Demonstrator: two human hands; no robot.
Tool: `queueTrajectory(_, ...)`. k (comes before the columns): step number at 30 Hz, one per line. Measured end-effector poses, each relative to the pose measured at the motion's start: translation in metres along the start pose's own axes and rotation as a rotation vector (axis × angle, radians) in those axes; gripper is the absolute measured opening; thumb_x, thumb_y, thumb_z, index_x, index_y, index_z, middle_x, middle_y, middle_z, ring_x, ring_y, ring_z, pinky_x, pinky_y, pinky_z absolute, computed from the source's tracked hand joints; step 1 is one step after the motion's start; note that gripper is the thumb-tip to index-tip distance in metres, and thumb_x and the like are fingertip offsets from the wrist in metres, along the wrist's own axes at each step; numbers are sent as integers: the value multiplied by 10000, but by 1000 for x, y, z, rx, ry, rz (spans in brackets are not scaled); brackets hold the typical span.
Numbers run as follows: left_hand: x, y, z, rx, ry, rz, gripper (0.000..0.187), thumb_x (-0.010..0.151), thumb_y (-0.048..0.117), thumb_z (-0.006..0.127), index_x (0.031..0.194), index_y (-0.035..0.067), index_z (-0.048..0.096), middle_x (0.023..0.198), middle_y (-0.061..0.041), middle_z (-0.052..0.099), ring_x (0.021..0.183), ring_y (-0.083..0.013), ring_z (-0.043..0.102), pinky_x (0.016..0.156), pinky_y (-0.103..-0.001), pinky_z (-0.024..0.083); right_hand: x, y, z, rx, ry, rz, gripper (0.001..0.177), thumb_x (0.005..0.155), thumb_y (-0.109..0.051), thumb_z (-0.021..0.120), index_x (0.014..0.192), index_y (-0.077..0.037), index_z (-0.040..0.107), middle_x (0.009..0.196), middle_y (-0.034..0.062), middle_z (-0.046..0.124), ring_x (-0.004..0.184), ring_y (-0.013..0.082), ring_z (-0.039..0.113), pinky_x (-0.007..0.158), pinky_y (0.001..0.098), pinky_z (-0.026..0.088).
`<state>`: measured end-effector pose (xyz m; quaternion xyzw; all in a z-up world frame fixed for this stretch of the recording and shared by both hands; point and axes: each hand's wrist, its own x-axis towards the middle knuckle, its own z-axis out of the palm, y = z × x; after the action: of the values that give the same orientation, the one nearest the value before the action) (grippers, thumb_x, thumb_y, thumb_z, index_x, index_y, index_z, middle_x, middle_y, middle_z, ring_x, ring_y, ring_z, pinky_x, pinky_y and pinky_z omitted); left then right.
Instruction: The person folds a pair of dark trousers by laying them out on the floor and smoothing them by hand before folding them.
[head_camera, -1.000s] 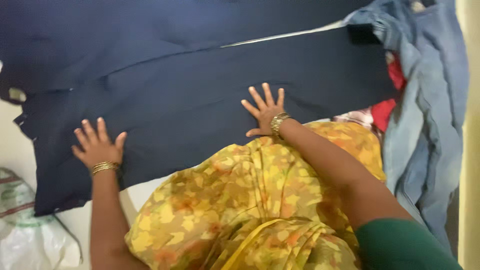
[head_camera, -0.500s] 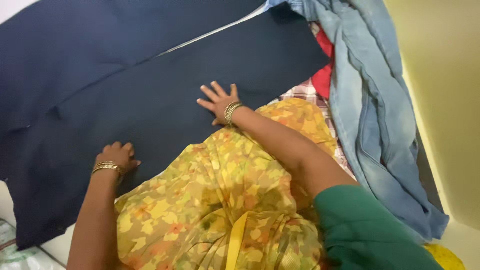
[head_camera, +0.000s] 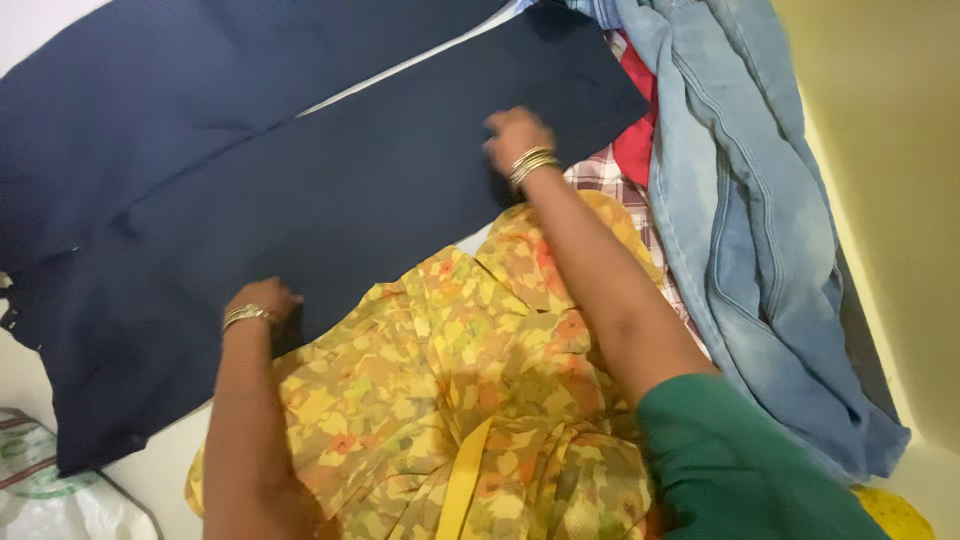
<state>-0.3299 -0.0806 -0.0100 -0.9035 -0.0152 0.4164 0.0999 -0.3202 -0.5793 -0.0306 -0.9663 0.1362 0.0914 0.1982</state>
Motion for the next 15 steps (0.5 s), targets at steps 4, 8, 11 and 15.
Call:
queueTrajectory(4, 3, 40, 10, -105, -105, 143, 459, 829, 482, 766, 1124, 130, 778, 1219, -111, 757, 1168, -327, 689, 1012, -468, 537, 1, -5, 6, -193, -511, 90, 495, 866, -441, 777, 1283, -193, 678, 1335, 125, 647, 1251, 336, 613, 1017, 509, 508)
queueTrajectory(8, 7, 13, 28, -153, -346, 33, 399, 856, 477, 754, 1108, 168, 773, 1127, -56, 758, 1090, -279, 685, 954, -500, 534, 22, 46, 0, -420, -362, 407, 369, 962, -287, 637, 1299, -145, 681, 1402, 158, 598, 1294, 378, 533, 979, 564, 436)
queueTrajectory(11, 17, -41, 31, -235, -369, -34, 419, 899, 492, 704, 1051, 112, 791, 995, -90, 784, 940, -269, 716, 892, -479, 539, 27, 58, 5, -409, -87, 408, 323, 1065, -272, 537, 1350, -190, 664, 1403, 126, 606, 1310, 373, 527, 1004, 583, 430)
queueTrajectory(15, 14, -122, 27, -491, 109, -195, 392, 1001, 445, 578, 1158, 137, 763, 1122, -179, 748, 1020, -391, 708, 936, -501, 551, 10, 11, 18, -305, -38, 128, 576, 866, -377, 786, 1387, -200, 616, 1495, 135, 502, 1359, 377, 449, 1040, 587, 410)
